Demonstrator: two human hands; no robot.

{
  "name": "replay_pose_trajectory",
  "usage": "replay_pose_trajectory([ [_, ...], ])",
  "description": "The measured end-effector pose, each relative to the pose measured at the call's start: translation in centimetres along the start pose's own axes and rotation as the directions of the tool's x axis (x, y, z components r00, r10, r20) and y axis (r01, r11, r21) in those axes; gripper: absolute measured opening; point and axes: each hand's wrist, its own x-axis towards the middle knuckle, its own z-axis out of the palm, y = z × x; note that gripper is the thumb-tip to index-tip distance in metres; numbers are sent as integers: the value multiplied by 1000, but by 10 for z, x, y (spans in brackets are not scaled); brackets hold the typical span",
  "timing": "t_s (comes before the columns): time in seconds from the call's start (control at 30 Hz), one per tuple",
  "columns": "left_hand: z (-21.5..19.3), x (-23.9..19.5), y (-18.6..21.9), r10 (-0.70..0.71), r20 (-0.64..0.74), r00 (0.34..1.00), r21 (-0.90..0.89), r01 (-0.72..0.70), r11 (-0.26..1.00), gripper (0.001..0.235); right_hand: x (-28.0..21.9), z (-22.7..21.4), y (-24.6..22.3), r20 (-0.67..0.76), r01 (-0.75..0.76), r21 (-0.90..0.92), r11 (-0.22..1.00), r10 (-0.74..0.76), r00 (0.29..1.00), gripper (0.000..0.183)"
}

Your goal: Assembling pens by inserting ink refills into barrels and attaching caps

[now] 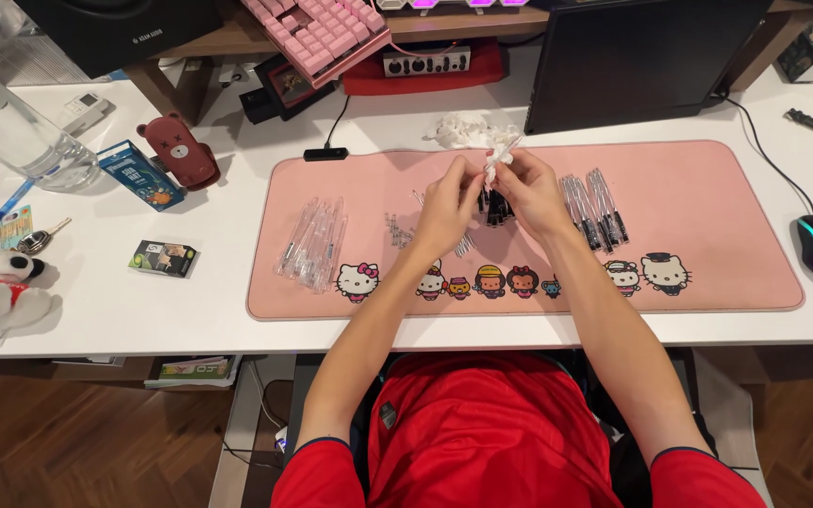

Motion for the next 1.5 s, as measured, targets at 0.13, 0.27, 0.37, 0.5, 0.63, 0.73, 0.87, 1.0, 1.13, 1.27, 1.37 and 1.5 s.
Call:
replay_pose_trajectory([
  [0.13, 7, 7, -32, -31, 34, 999, -71, 34, 997, 10, 3, -8, 11, 4, 10, -22, 1000, -10, 1000, 14],
  [0.27, 6, 9, -37, -88, 98, 991, -190, 105, 976, 15, 3, -11, 15, 2, 45, -71, 996, -45, 999, 9],
  [0.37, 0, 6, -26, -116, 94, 989, -236, 135, 962, 11, 5, -14, 19, -6, 51, -71, 996, -51, 999, 8],
  [0.5, 4, 9, -39, -85, 34, 996, -209, 91, 974, 12, 1, -13, 14, 3, 64, -61, 996, -64, 998, 10],
  [0.63, 5, 10, -47, -141, 34, 989, -277, 145, 950, 13, -5, -4, -4, 59, 75, 4, 997, -75, 995, 26],
  [0.73, 6, 10, -54, -147, 27, 989, -384, 146, 912, 12, -4, -2, -5, 85, 85, 1, 996, -85, 993, 36],
  [0.87, 8, 11, -50, -118, 3, 993, -404, 109, 908, 11, -2, -2, 3, 30, 93, -75, 993, -91, 995, 30],
  [1.0, 9, 7, -44, -78, -41, 996, -330, 60, 942, 11, 0, -1, 11, -6, 69, -28, 997, -69, 998, 21],
  [1.13, 9, 3, -37, -64, -45, 997, -292, 48, 955, 11, 4, -8, 23, -34, 48, 17, 999, -48, 998, 14],
  [1.27, 1, -4, -17, -48, -34, 998, -245, 38, 969, 10, 0, -3, 15, -31, 46, 28, 999, -45, 999, 14],
  [1.37, 3, -3, -24, -32, -39, 999, -203, 24, 979, 9, -6, 6, 4, 3, 56, 2, 998, -56, 998, 17],
  [1.5, 5, -2, -34, -11, -43, 999, -153, 5, 988, 8, -12, 15, -6, 83, 44, -1, 999, -44, 996, 28],
])
